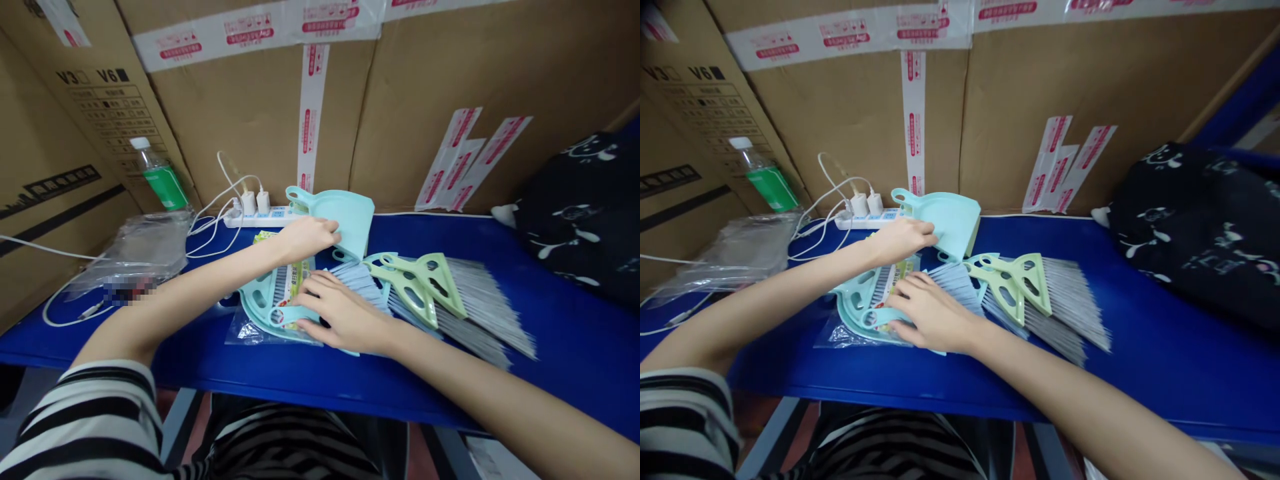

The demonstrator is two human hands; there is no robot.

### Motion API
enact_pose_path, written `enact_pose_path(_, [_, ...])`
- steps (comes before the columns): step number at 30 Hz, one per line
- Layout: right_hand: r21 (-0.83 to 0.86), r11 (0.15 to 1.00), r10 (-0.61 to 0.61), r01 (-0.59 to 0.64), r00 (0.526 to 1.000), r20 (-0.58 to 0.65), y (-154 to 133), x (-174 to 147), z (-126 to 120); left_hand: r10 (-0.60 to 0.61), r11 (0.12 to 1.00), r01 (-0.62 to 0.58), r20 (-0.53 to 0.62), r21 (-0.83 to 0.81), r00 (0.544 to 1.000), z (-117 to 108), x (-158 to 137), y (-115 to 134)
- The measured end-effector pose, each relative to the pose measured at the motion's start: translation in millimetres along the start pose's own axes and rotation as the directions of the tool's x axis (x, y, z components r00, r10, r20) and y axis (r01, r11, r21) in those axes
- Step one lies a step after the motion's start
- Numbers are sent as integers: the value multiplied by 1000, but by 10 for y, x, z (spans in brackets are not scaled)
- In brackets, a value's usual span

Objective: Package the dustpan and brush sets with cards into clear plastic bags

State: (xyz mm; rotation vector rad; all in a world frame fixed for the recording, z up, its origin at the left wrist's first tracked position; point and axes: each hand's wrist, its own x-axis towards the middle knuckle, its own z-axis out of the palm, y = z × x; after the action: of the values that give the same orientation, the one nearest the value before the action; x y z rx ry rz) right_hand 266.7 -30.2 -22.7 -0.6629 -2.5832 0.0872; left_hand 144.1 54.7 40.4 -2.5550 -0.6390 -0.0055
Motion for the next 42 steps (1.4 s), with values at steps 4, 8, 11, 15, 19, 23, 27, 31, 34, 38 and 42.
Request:
enact_pose_path(4, [-37,998,-45,44,999,-14,-19,-9,-20,22,998,-20,-24,66,999,-27,-412,40])
enact_pose_path(8, [32,997,-71,72,997,-27,-72,-26,-52,58,991,-44,-110,122,992,5,-828,106])
enact_pose_path(11, [109,991,-72,75,997,-32,-120,-36,-99,55,991,-30,-192,131,980,16,-1061,154])
enact_pose_path(15, [238,970,-28,44,997,-71,-175,-31,-204,22,994,3,-234,107,972,-15,-1237,197])
enact_pose_path(19, [312,950,44,-7,993,-113,-195,-20,-330,5,995,19,-248,94,969,-69,-1312,222])
enact_pose_path(23, [254,966,93,-39,974,-205,-156,-14,-415,23,995,-1,-221,99,975,-96,-1339,275])
enact_pose_path(27, [139,988,109,-69,947,-303,-89,8,-382,75,997,-65,-225,49,971,-107,-1343,458])
enact_pose_path(31, [80,994,90,-68,944,-317,-73,50,-279,120,990,-136,-266,-43,957,-103,-1345,684])
enact_pose_path(34, [67,995,90,-73,951,-295,-83,86,-204,131,980,-179,-384,-90,914,-64,-1341,765])
enact_pose_path(38, [43,992,122,-115,965,-231,-66,137,-119,145,970,-218,-456,-111,878,-16,-1315,764])
enact_pose_path(42, [58,986,163,-156,973,-164,-15,227,-53,147,966,-228,-465,-123,873,4,-1286,759])
